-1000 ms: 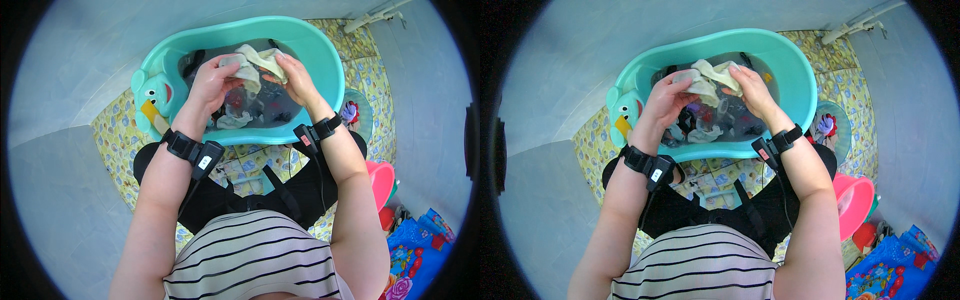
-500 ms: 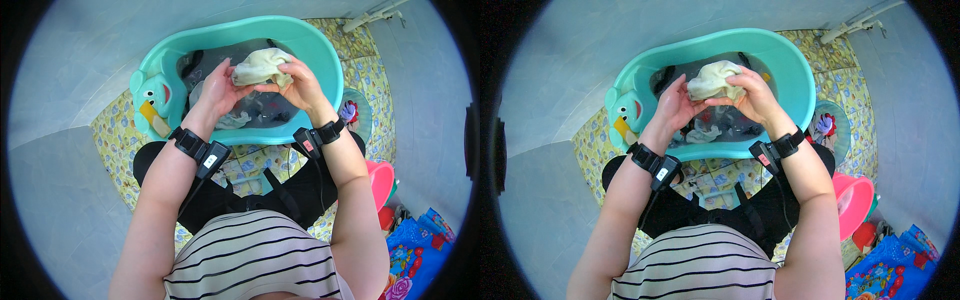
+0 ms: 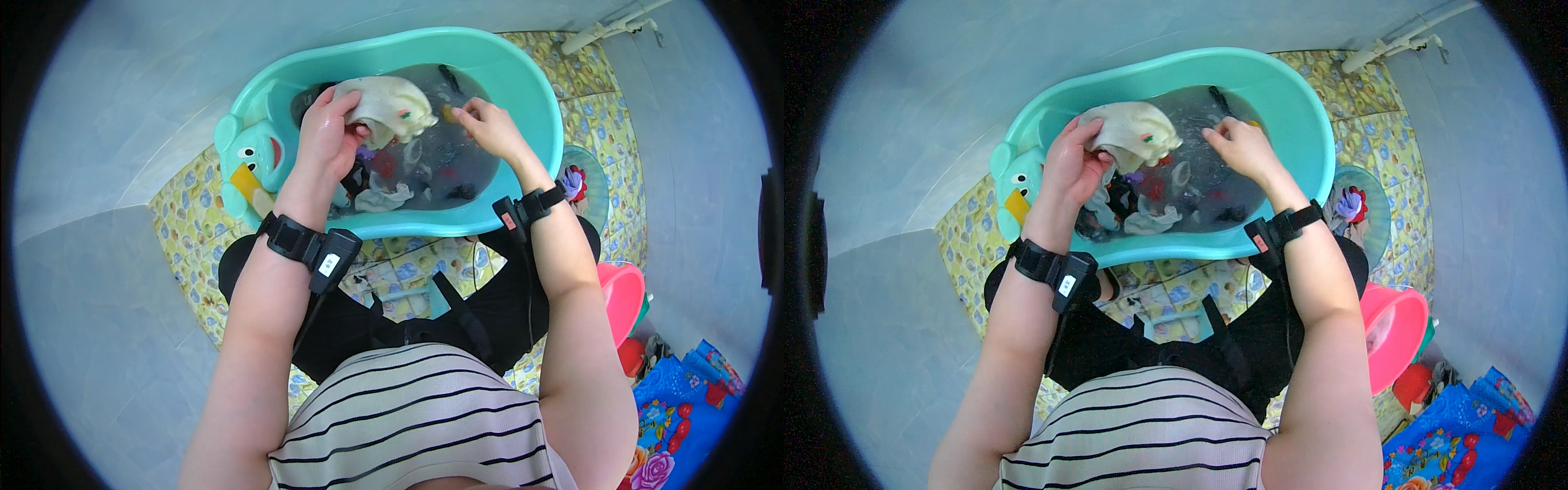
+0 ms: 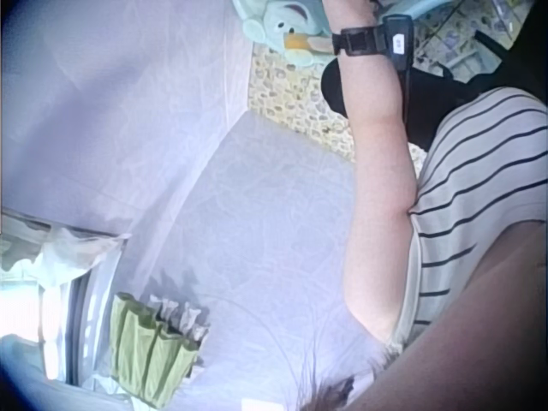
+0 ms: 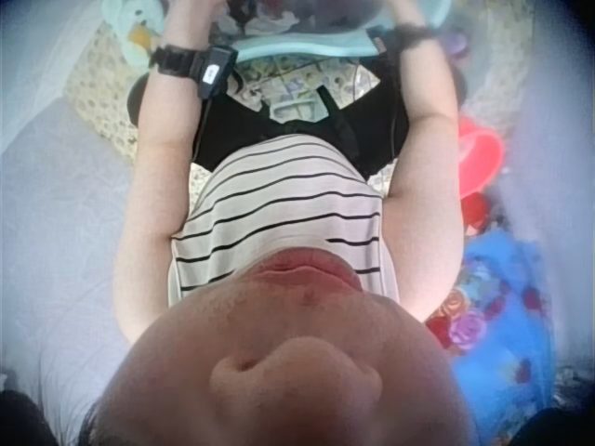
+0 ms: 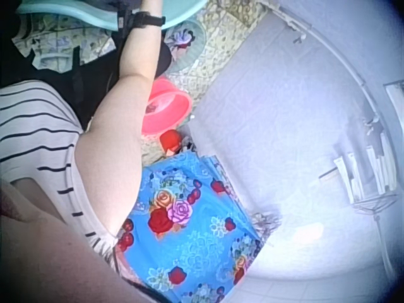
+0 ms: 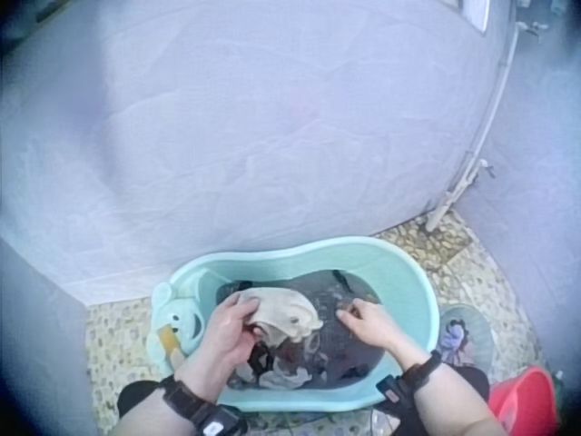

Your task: The person washes individual pieces of clothing and small laundry items by hand in a tub filled with soapy water, rubbing the items together, using a bar of soap, and rinsing them.

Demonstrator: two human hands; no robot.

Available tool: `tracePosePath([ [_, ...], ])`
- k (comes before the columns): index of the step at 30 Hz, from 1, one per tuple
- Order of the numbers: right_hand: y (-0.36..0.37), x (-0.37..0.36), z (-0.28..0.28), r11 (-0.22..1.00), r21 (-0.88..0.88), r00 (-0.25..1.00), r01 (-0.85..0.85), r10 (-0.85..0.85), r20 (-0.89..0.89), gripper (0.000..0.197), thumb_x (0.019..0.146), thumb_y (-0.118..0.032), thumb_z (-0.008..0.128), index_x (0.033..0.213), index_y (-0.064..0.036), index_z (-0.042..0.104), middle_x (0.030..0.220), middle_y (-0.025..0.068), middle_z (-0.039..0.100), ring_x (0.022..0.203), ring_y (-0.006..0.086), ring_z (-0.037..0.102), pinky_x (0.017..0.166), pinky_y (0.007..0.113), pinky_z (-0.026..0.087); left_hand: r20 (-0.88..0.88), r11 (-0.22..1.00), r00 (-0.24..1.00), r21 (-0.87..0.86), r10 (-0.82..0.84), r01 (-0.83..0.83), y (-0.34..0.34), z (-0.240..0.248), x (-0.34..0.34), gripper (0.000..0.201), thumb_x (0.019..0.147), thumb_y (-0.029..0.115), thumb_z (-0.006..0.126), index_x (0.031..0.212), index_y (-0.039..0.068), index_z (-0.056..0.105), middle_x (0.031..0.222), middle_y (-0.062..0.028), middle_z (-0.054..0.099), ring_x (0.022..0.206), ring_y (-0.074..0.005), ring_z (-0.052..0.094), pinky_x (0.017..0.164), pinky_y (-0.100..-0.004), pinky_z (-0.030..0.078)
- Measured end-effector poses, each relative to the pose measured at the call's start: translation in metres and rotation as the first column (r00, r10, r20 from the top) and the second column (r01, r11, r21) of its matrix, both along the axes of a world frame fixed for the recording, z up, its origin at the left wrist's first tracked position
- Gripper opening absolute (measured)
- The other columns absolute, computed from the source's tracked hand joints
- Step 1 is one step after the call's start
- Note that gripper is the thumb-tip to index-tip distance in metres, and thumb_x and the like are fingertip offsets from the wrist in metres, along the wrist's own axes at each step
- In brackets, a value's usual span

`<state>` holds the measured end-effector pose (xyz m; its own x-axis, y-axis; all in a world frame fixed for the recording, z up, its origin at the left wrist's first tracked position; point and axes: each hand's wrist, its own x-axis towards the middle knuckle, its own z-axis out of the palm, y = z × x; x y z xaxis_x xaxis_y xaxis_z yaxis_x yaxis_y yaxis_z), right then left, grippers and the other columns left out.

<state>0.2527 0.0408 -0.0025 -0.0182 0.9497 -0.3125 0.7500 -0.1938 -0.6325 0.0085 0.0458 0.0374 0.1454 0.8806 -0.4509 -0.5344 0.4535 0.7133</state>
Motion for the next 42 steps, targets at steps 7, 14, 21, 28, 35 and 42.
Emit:
tracePosePath([
  [7, 0.007, 0.015, -0.010, 0.961, -0.264, 0.848, 0.082, -0.207, -0.488, 0.015, 0.084, -0.019, 0.053, 0.090, -0.0058, 0.055, 0.069, -0.0009, 0.054, 0.057, 0.0069, 0.049, 0.050, 0.021, 0.040, -0.046, 0.999, 0.999, -0.031, 0.014, -0.015, -0.002, -0.004, -0.012, 0.022, 0.083, 0.009, 0.047, 0.104, 0.005, 0.048, 0.095, -0.0051, 0.053, 0.077, -0.0125, 0.050, 0.055, -0.0218, 0.037],
  [14, 0.005, 0.007, -0.005, 0.974, -0.067, 0.912, 0.216, -0.226, -0.343, 0.037, 0.084, -0.031, 0.053, 0.113, -0.0079, 0.050, 0.116, 0.0078, 0.048, 0.107, 0.0200, 0.045, 0.086, 0.034, 0.039, 0.049, 0.998, 0.997, -0.031, -0.055, 0.056, -0.005, 0.006, -0.011, 0.020, 0.084, 0.014, 0.047, 0.100, 0.004, 0.051, 0.090, -0.0045, 0.054, 0.076, -0.0138, 0.051, 0.056, -0.0250, 0.039],
  [21, -0.028, -0.059, 0.004, 0.841, -0.518, 0.212, -0.157, -0.483, -0.850, 0.054, 0.085, -0.050, 0.043, 0.125, -0.0142, 0.038, 0.123, 0.0118, 0.043, 0.112, 0.0288, 0.042, 0.087, 0.051, 0.036, 0.192, 0.959, 0.942, -0.011, -0.276, 0.283, -0.014, -0.003, 0.017, 0.023, 0.089, 0.021, 0.045, 0.100, 0.002, 0.051, 0.093, -0.0063, 0.056, 0.084, -0.0164, 0.055, 0.061, -0.0289, 0.046],
  [28, -0.023, -0.060, 0.014, 0.925, -0.350, 0.422, 0.147, -0.379, -0.824, 0.029, 0.082, -0.032, 0.055, 0.100, -0.0099, 0.051, 0.087, 0.0049, 0.057, 0.076, 0.0256, 0.058, 0.067, 0.036, 0.047, -0.589, 0.960, 0.768, -0.048, -0.251, 0.277, -0.011, -0.036, 0.036, 0.025, 0.087, 0.028, 0.050, 0.091, 0.003, 0.049, 0.070, -0.0034, 0.052, 0.053, -0.0089, 0.048, 0.041, -0.0234, 0.037],
  [35, -0.014, -0.127, 0.002, 0.892, 0.345, 0.953, 0.292, -0.240, -0.187, 0.030, 0.079, -0.033, 0.050, 0.077, -0.0049, 0.061, 0.081, 0.0209, 0.059, 0.080, 0.0412, 0.055, 0.072, 0.045, 0.045, 0.163, 0.926, 0.987, -0.372, 0.000, 0.062, -0.021, -0.043, 0.049, 0.023, 0.088, 0.029, 0.044, 0.079, 0.009, 0.052, 0.071, -0.0050, 0.054, 0.064, -0.0205, 0.054, 0.058, -0.0346, 0.045],
  [42, -0.037, -0.147, 0.024, 0.919, 0.277, 0.956, 0.280, -0.241, -0.169, 0.031, 0.077, -0.028, 0.046, 0.071, -0.0004, 0.061, 0.075, 0.0253, 0.056, 0.075, 0.0435, 0.055, 0.066, 0.046, 0.044, 0.066, 0.934, 0.998, -0.357, 0.010, 0.015, -0.017, -0.054, 0.025, 0.026, 0.089, 0.031, 0.041, 0.081, 0.007, 0.048, 0.072, -0.0047, 0.053, 0.060, -0.0179, 0.055, 0.050, -0.0331, 0.045],
])
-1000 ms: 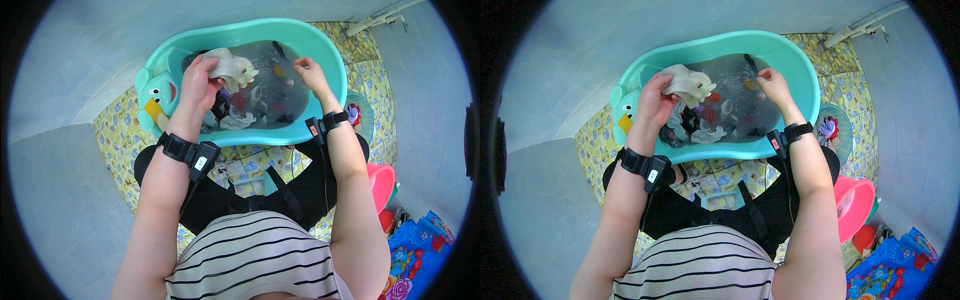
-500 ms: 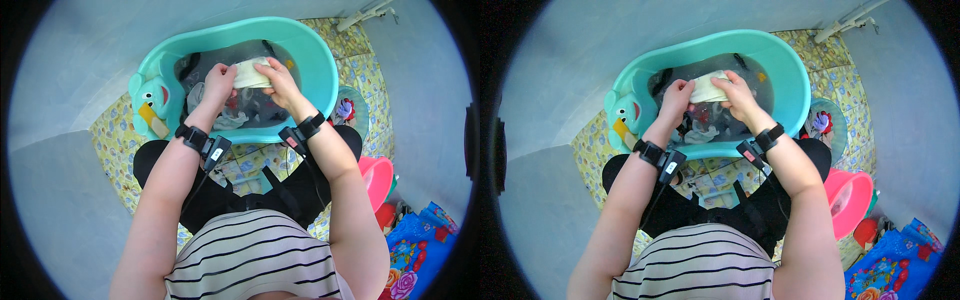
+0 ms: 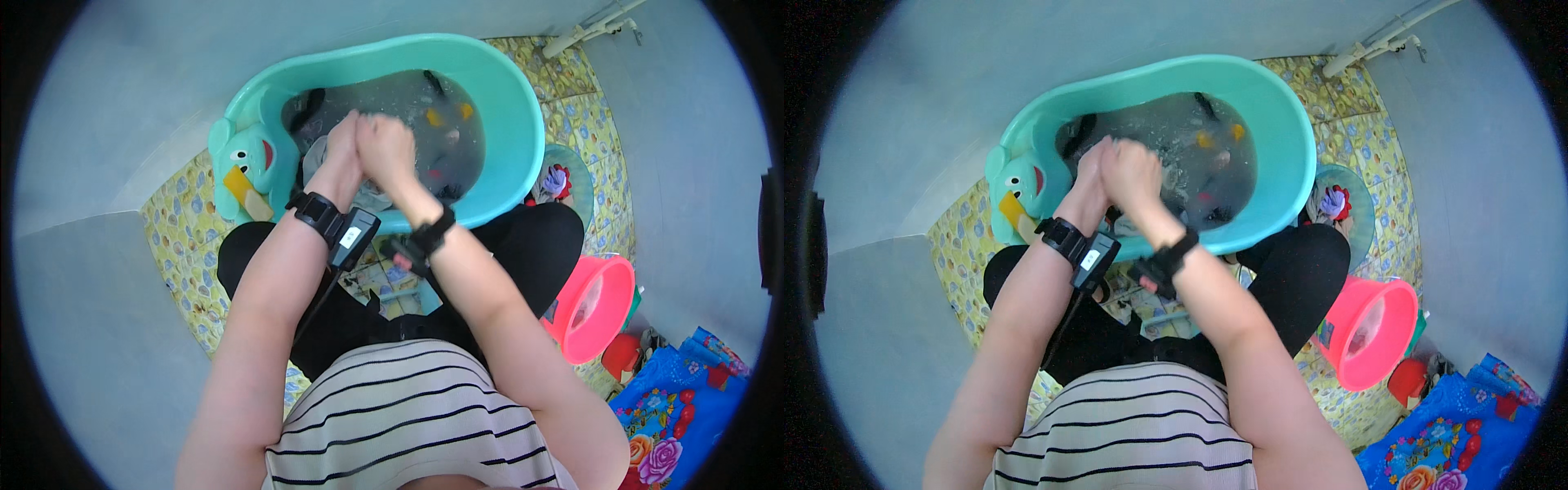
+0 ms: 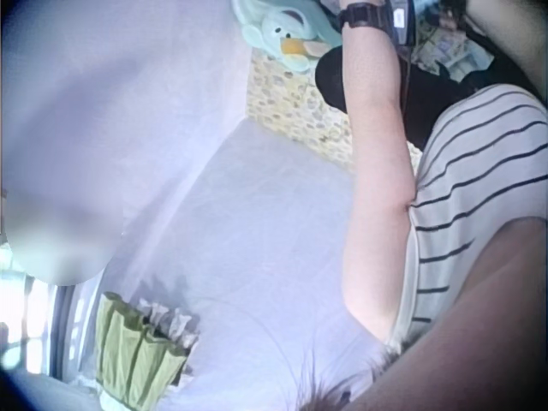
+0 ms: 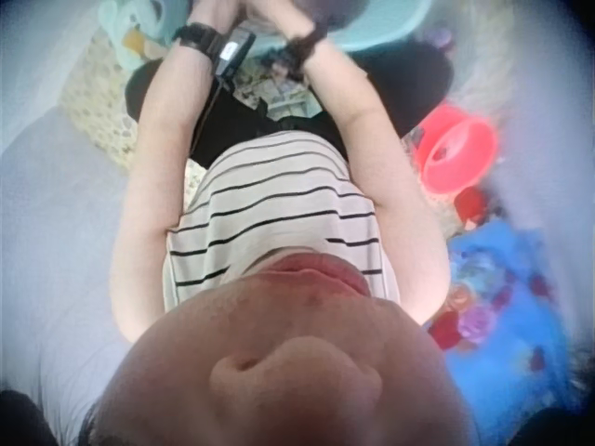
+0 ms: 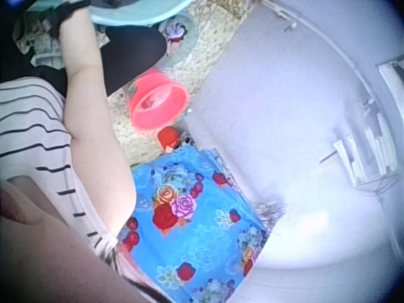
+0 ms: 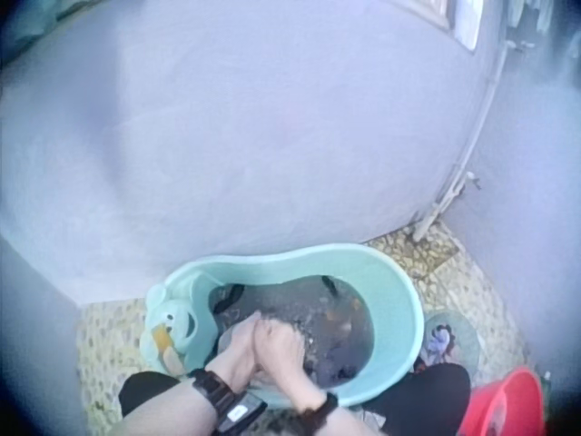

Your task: The person washes individual pieces of clothing and small laundry items by hand in a tub filled with soapy water, rubbing the items together, using a bar of soap, and rinsing them.

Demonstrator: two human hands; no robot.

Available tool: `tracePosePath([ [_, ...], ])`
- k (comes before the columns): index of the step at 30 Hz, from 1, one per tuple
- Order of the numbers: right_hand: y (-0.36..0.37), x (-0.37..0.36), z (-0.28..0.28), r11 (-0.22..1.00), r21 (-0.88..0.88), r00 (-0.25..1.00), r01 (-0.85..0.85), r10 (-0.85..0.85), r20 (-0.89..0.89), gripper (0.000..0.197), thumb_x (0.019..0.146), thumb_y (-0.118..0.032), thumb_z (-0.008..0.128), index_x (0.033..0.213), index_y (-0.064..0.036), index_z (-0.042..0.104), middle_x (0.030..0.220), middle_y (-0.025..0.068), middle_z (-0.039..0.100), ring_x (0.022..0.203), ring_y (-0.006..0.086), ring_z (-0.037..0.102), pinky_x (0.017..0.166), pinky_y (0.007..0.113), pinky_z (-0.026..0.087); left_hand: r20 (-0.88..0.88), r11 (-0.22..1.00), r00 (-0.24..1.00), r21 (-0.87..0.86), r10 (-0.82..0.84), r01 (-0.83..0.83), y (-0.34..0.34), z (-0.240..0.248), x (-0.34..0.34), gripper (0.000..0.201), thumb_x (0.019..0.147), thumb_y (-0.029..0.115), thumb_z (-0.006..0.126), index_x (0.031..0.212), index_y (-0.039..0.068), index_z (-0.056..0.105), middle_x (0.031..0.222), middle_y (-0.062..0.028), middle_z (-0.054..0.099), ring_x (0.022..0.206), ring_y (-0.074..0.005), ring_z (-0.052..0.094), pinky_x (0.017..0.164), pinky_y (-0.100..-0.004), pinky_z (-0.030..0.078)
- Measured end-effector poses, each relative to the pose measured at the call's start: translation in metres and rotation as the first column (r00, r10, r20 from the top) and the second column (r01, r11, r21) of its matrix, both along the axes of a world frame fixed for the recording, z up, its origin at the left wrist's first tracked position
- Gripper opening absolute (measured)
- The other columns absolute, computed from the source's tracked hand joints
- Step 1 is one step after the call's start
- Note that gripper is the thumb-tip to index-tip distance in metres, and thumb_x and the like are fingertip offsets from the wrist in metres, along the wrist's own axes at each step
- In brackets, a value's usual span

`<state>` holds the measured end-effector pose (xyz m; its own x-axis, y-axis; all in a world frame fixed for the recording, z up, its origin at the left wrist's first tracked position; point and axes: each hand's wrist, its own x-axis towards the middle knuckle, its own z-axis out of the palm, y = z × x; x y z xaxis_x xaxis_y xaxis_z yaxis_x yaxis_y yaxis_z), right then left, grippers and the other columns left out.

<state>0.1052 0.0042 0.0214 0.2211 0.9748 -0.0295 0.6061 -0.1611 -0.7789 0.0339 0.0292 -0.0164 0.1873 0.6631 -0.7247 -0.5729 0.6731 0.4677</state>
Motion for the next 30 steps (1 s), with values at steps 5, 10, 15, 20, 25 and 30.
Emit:
tracePosePath([
  [5, 0.017, 0.007, -0.002, 0.997, -0.073, 0.999, 0.023, -0.024, -0.021, 0.037, 0.082, -0.029, 0.041, 0.073, -0.0008, 0.063, 0.078, 0.0260, 0.058, 0.078, 0.0440, 0.056, 0.072, 0.047, 0.045, 0.111, 0.991, 0.986, 0.071, -0.121, 0.114, -0.003, 0.013, 0.007, 0.030, 0.090, 0.034, 0.038, 0.080, 0.008, 0.048, 0.069, -0.0051, 0.053, 0.056, -0.0175, 0.052, 0.047, -0.0309, 0.041],
  [10, 0.025, 0.016, -0.019, 0.998, -0.039, 0.998, 0.053, -0.052, 0.025, 0.036, 0.081, -0.028, 0.042, 0.071, 0.0003, 0.062, 0.078, 0.0249, 0.058, 0.080, 0.0425, 0.056, 0.074, 0.046, 0.045, 0.088, 0.994, 0.995, 0.098, -0.052, 0.043, -0.011, 0.017, 0.015, 0.027, 0.090, 0.033, 0.041, 0.082, 0.009, 0.049, 0.071, -0.0046, 0.053, 0.049, -0.0122, 0.050, 0.034, -0.0230, 0.032],
  [15, 0.030, 0.078, -0.040, 0.949, -0.301, 0.743, 0.090, -0.266, -0.614, 0.021, 0.077, -0.022, 0.055, 0.086, -0.0032, 0.058, 0.078, 0.0156, 0.060, 0.067, 0.0297, 0.060, 0.062, 0.038, 0.047, -0.039, 0.985, 0.999, 0.174, 0.006, 0.001, 0.001, 0.030, -0.005, 0.025, 0.089, 0.030, 0.047, 0.088, 0.005, 0.048, 0.072, -0.0055, 0.051, 0.051, -0.0119, 0.047, 0.036, -0.0202, 0.035],
  [20, 0.000, 0.047, -0.006, 0.971, 0.239, 0.942, -0.007, 0.086, -0.324, 0.023, 0.077, -0.020, 0.057, 0.095, -0.0071, 0.053, 0.081, 0.0150, 0.059, 0.069, 0.0268, 0.059, 0.064, 0.035, 0.047, -0.272, 0.985, 0.960, 0.132, -0.073, 0.112, -0.003, 0.002, -0.007, 0.025, 0.090, 0.032, 0.044, 0.091, 0.007, 0.047, 0.084, -0.0087, 0.054, 0.067, -0.0167, 0.054, 0.055, -0.0258, 0.045],
  [25, 0.010, 0.004, 0.008, 0.991, 0.039, 0.982, 0.129, -0.123, -0.142, 0.020, 0.079, -0.018, 0.050, 0.096, -0.0083, 0.045, 0.084, 0.0183, 0.059, 0.080, 0.0370, 0.057, 0.070, 0.043, 0.045, 0.261, 0.994, 0.965, 0.110, -0.017, -0.012, -0.011, 0.009, 0.002, 0.026, 0.089, 0.028, 0.045, 0.095, 0.003, 0.048, 0.089, -0.0089, 0.056, 0.074, -0.0192, 0.057, 0.061, -0.0320, 0.046],
  [30, 0.027, -0.001, 0.006, 0.988, -0.129, 0.994, 0.091, -0.097, -0.044, 0.023, 0.079, -0.015, 0.045, 0.100, -0.0071, 0.041, 0.084, 0.0243, 0.058, 0.083, 0.0397, 0.057, 0.072, 0.046, 0.043, 0.522, 0.900, 0.763, 0.399, -0.381, 0.176, -0.008, 0.000, -0.034, 0.021, 0.087, 0.026, 0.046, 0.092, 0.006, 0.051, 0.081, -0.0075, 0.058, 0.070, -0.0194, 0.058, 0.060, -0.0325, 0.047],
])
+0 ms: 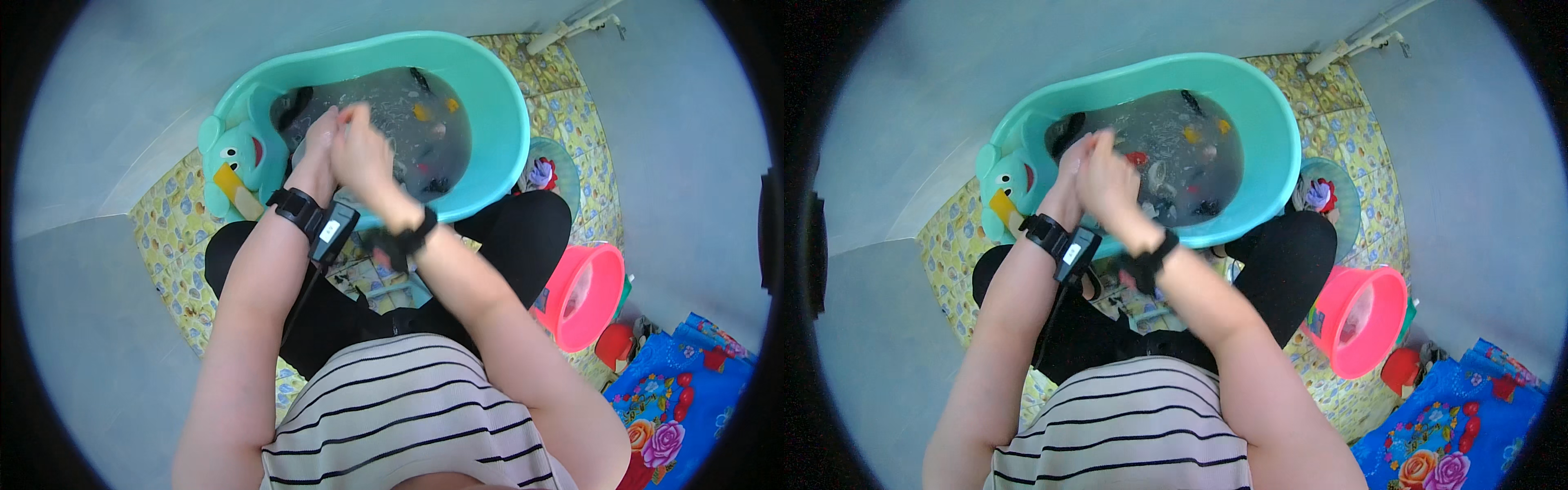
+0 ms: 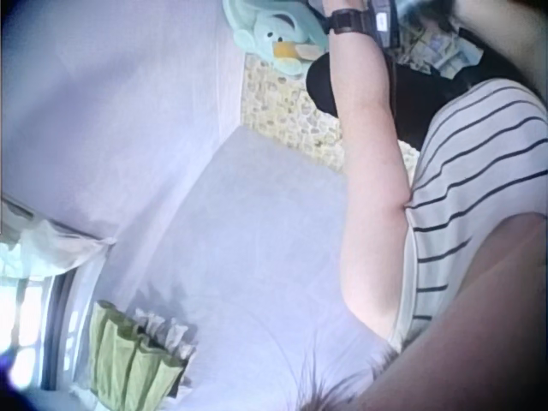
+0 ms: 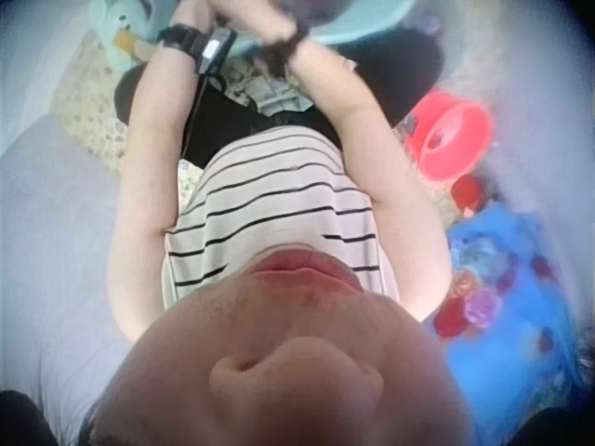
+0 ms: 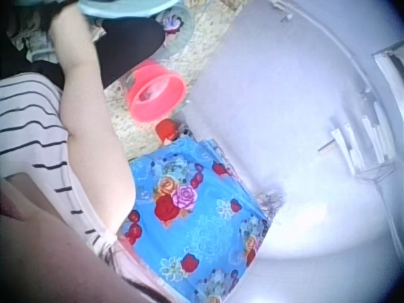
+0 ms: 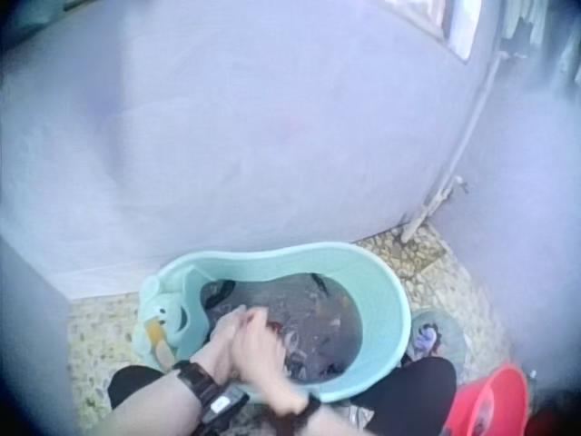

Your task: The person washes individual pieces of clothing and small laundry items by hand in a tub filled with soapy water, rubbing the items together, using a bar of soap, and rinsing them.

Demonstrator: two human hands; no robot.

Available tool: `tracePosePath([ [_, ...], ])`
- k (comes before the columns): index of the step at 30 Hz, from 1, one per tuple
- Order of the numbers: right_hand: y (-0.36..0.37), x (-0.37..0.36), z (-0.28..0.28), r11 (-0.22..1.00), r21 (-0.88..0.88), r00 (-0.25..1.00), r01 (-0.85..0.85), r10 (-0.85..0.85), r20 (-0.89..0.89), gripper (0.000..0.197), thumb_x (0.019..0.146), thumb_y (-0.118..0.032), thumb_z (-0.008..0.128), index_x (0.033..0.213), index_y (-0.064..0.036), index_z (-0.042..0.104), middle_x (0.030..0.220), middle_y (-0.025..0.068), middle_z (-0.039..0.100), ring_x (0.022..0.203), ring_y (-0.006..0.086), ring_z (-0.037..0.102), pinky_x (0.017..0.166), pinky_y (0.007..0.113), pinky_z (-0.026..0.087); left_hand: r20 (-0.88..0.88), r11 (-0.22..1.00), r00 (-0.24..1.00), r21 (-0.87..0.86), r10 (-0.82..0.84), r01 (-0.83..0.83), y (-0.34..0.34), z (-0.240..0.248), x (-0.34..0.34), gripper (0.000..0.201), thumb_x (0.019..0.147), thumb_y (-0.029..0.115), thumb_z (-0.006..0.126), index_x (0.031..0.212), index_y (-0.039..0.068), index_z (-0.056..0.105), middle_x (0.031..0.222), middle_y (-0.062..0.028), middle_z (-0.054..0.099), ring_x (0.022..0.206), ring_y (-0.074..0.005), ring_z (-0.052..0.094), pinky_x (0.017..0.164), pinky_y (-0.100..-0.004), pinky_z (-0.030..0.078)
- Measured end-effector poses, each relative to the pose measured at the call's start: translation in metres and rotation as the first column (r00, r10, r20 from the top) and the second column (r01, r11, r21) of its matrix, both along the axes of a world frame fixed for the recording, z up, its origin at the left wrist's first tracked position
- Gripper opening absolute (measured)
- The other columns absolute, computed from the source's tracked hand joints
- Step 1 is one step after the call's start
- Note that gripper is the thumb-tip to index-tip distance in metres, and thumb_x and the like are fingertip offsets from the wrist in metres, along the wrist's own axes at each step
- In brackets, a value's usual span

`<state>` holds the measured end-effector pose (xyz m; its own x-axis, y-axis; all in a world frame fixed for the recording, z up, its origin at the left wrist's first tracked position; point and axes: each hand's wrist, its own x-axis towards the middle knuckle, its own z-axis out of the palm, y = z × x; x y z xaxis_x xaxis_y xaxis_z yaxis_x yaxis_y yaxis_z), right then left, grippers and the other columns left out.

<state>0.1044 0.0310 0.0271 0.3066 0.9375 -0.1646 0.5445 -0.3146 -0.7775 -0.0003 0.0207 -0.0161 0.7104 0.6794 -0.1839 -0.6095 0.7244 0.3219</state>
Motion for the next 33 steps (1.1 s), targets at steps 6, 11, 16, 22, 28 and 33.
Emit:
tracePosePath([
  [6, -0.009, 0.020, -0.012, 0.999, 0.042, 0.998, 0.017, -0.015, -0.062, 0.024, 0.077, -0.013, 0.048, 0.099, -0.0039, 0.042, 0.086, 0.0283, 0.058, 0.087, 0.0425, 0.056, 0.077, 0.045, 0.043, -0.528, 0.940, 0.841, -0.215, 0.116, -0.264, -0.008, 0.015, 0.050, 0.037, 0.091, 0.037, 0.026, 0.087, 0.009, 0.050, 0.077, -0.0089, 0.058, 0.067, -0.0237, 0.057, 0.061, -0.0377, 0.047],
  [11, -0.026, -0.003, -0.003, 0.995, 0.067, 0.995, -0.067, 0.071, -0.064, 0.026, 0.077, -0.014, 0.050, 0.099, -0.0025, 0.043, 0.084, 0.0266, 0.058, 0.083, 0.0421, 0.057, 0.074, 0.043, 0.044, -0.267, 0.978, 0.954, -0.121, 0.133, -0.170, -0.004, 0.004, 0.021, 0.019, 0.090, 0.026, 0.041, 0.084, 0.009, 0.049, 0.080, -0.0057, 0.057, 0.071, -0.0191, 0.057, 0.062, -0.0331, 0.048],
  [16, -0.003, 0.058, -0.045, 0.995, 0.021, 0.701, 0.100, -0.056, -0.711, 0.032, 0.079, -0.019, 0.058, 0.101, 0.0013, 0.047, 0.090, 0.0170, 0.060, 0.081, 0.0252, 0.059, 0.072, 0.034, 0.046, -0.354, 0.910, 0.887, -0.179, 0.296, -0.375, 0.009, 0.035, 0.029, 0.019, 0.086, 0.027, 0.053, 0.080, 0.010, 0.052, 0.083, -0.0053, 0.056, 0.079, -0.0190, 0.057, 0.073, -0.0364, 0.048],
  [22, -0.040, 0.068, -0.021, 0.993, -0.052, 0.006, 0.110, -0.053, -0.999, 0.019, 0.081, -0.009, 0.056, 0.098, -0.0013, 0.051, 0.094, 0.0113, 0.056, 0.087, 0.0219, 0.056, 0.076, 0.033, 0.047, -0.310, 0.941, 0.889, 0.066, 0.337, -0.333, 0.013, 0.023, 0.010, 0.018, 0.081, 0.012, 0.056, 0.094, 0.001, 0.052, 0.094, -0.0133, 0.054, 0.091, -0.0269, 0.054, 0.081, -0.0432, 0.046],
  [28, -0.038, 0.063, 0.005, 0.949, 0.314, 0.376, -0.013, 0.296, -0.878, 0.022, 0.077, -0.002, 0.054, 0.100, -0.0013, 0.054, 0.094, 0.0079, 0.058, 0.087, 0.0166, 0.055, 0.078, 0.028, 0.043, -0.159, 0.904, 0.986, -0.428, -0.049, -0.024, -0.001, 0.025, 0.022, 0.028, 0.086, 0.019, 0.048, 0.106, 0.000, 0.045, 0.103, -0.0135, 0.049, 0.093, -0.0270, 0.052, 0.081, -0.0469, 0.045],
  [33, -0.051, 0.025, 0.020, 0.841, 0.452, 0.905, -0.296, 0.398, -0.148, 0.020, 0.072, -0.009, 0.055, 0.089, 0.0007, 0.054, 0.084, 0.0078, 0.059, 0.076, 0.0146, 0.056, 0.070, 0.027, 0.044, -0.452, 0.971, 0.877, -0.084, 0.162, -0.222, -0.016, 0.051, 0.029, 0.024, 0.088, 0.029, 0.046, 0.095, 0.006, 0.050, 0.086, -0.0076, 0.055, 0.078, -0.0175, 0.055, 0.068, -0.0302, 0.047],
])
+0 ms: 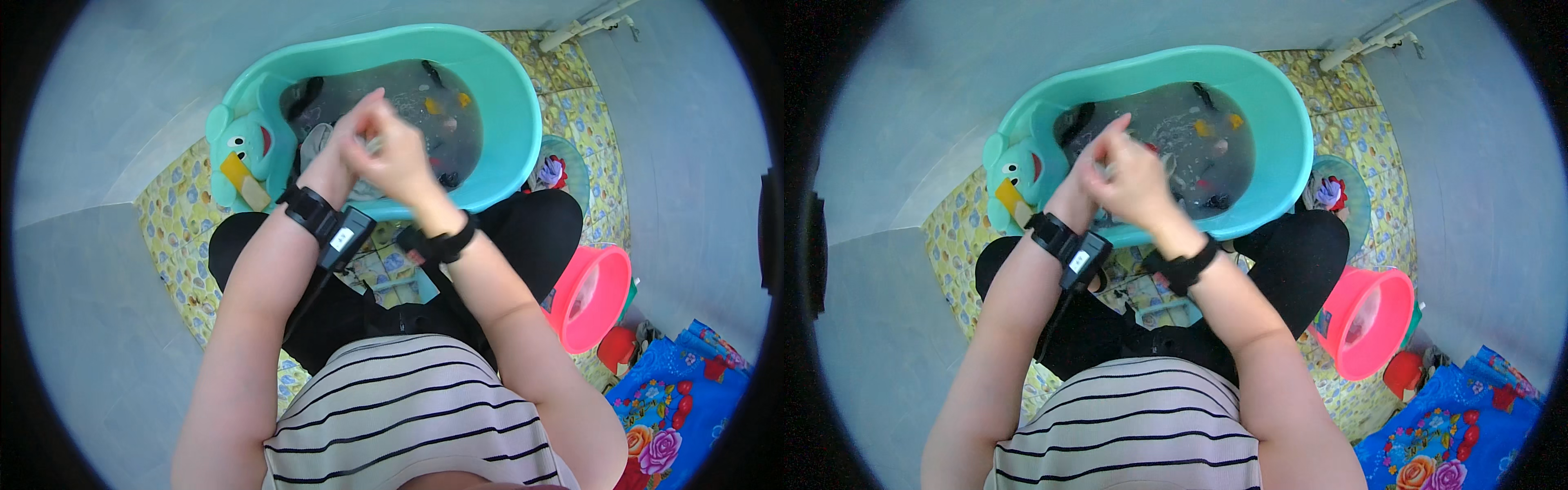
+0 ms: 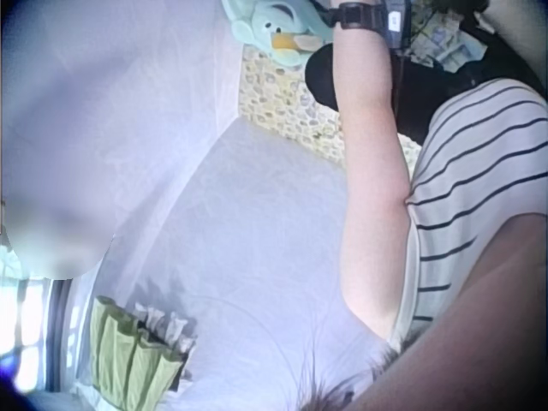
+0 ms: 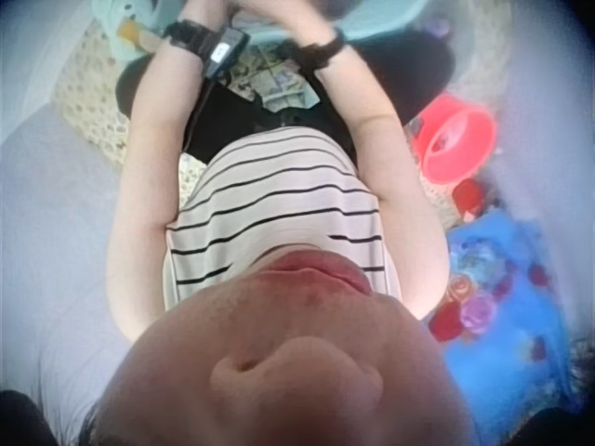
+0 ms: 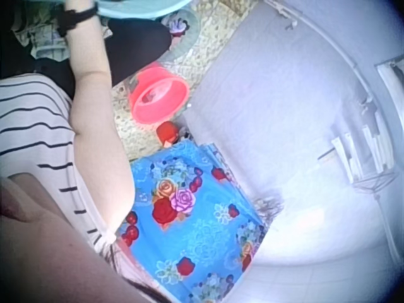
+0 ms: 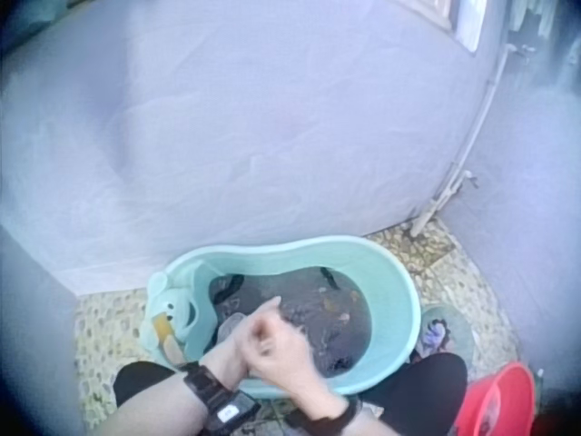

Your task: The person washes individual pieces of clothing and small laundry items by hand in a tub filled with soapy water, rubbing the items together, using a bar of soap, and rinsing them.

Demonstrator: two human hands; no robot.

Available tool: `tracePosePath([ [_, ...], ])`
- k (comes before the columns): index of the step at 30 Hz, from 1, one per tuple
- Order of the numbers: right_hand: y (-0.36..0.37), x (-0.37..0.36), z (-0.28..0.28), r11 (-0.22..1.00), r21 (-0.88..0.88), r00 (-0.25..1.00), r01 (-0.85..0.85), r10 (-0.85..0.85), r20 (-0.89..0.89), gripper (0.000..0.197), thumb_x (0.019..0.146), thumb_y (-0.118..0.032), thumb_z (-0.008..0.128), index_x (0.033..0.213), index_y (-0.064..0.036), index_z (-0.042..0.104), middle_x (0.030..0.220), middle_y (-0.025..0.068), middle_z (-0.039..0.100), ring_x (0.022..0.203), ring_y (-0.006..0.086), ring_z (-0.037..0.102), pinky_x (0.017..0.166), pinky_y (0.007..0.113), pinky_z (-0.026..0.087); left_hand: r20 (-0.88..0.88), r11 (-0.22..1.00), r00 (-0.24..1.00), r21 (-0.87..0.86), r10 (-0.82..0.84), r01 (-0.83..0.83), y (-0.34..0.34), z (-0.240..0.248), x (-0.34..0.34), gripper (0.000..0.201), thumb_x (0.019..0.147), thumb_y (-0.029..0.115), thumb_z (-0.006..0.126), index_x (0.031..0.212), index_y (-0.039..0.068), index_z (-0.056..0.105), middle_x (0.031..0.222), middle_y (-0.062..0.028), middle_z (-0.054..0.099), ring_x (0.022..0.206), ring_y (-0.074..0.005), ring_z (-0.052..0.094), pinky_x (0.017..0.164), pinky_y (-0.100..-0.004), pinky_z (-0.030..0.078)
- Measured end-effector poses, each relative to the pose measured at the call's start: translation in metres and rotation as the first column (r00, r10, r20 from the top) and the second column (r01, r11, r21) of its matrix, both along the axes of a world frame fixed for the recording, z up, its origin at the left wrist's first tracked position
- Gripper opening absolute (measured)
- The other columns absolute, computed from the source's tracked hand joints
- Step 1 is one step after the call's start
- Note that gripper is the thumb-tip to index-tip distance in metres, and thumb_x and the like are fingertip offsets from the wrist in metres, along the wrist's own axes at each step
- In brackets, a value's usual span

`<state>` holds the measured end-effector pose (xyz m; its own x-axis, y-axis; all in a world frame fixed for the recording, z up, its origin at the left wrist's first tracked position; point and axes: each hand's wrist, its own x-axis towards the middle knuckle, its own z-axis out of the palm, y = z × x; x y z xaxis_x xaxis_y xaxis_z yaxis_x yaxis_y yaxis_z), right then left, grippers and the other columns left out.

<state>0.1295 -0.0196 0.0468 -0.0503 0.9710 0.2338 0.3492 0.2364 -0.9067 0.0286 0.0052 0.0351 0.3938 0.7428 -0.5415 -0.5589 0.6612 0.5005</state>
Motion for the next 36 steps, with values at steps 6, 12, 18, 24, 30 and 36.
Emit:
tracePosePath([
  [6, 0.014, -0.028, -0.008, 0.920, -0.183, 0.938, 0.347, -0.335, 0.094, 0.018, 0.078, -0.011, 0.049, 0.094, -0.0045, 0.042, 0.075, 0.0210, 0.058, 0.074, 0.0379, 0.057, 0.065, 0.042, 0.044, 0.107, 0.998, 0.994, 0.061, -0.013, 0.007, 0.006, -0.040, 0.003, 0.015, 0.087, 0.021, 0.042, 0.090, 0.009, 0.050, 0.077, -0.0033, 0.055, 0.066, -0.0156, 0.054, 0.055, -0.0290, 0.045],
  [12, 0.067, 0.022, -0.038, 0.829, -0.141, 0.840, 0.542, -0.529, 0.120, 0.025, 0.076, -0.008, 0.050, 0.099, -0.0024, 0.044, 0.085, 0.0215, 0.057, 0.076, 0.0394, 0.056, 0.068, 0.041, 0.044, 0.088, 0.994, 0.993, -0.060, -0.083, 0.089, -0.004, -0.009, 0.026, 0.017, 0.088, 0.027, 0.046, 0.086, 0.010, 0.049, 0.068, -0.0015, 0.050, 0.055, -0.0114, 0.048, 0.037, -0.0213, 0.029],
  [18, 0.032, 0.052, -0.030, 0.872, -0.484, 0.626, -0.076, -0.336, -0.704, 0.028, 0.079, -0.010, 0.053, 0.105, -0.0033, 0.045, 0.094, 0.0125, 0.053, 0.078, 0.0208, 0.055, 0.061, 0.033, 0.048, 0.162, 0.991, 0.984, 0.095, 0.079, -0.095, 0.024, -0.011, 0.000, 0.023, 0.090, 0.028, 0.044, 0.093, 0.006, 0.046, 0.082, -0.0072, 0.053, 0.074, -0.0192, 0.055, 0.054, -0.0266, 0.044],
  [24, 0.003, 0.064, -0.017, 0.570, -0.468, 0.304, -0.675, -0.363, -0.881, 0.028, 0.083, -0.018, 0.054, 0.107, -0.0037, 0.049, 0.096, 0.0088, 0.055, 0.078, 0.0191, 0.055, 0.056, 0.030, 0.046, 0.213, 0.982, 0.973, 0.186, -0.083, 0.043, 0.014, 0.011, 0.001, 0.009, 0.086, 0.015, 0.047, 0.083, 0.006, 0.046, 0.082, -0.0085, 0.050, 0.082, -0.0215, 0.052, 0.074, -0.0374, 0.044],
  [30, 0.010, 0.070, -0.010, 0.862, -0.458, 0.582, -0.219, -0.261, -0.770, 0.015, 0.085, -0.016, 0.054, 0.092, -0.0040, 0.058, 0.080, 0.0036, 0.058, 0.066, 0.0086, 0.054, 0.052, 0.019, 0.043, -0.054, 0.988, 0.993, 0.112, -0.104, 0.110, 0.009, -0.009, -0.016, 0.008, 0.081, 0.009, 0.046, 0.086, 0.003, 0.047, 0.095, -0.0130, 0.050, 0.096, -0.0294, 0.050, 0.084, -0.0463, 0.044],
  [36, 0.015, 0.020, -0.009, 0.969, 0.030, 0.969, 0.246, -0.245, -0.018, 0.017, 0.078, -0.023, 0.058, 0.074, -0.0059, 0.057, 0.064, 0.0062, 0.052, 0.060, 0.0169, 0.054, 0.054, 0.030, 0.043, 0.147, 0.971, 0.984, -0.200, -0.102, 0.131, 0.009, -0.023, -0.003, 0.024, 0.087, 0.027, 0.044, 0.089, 0.004, 0.052, 0.094, -0.0113, 0.054, 0.081, -0.0247, 0.054, 0.070, -0.0379, 0.045],
])
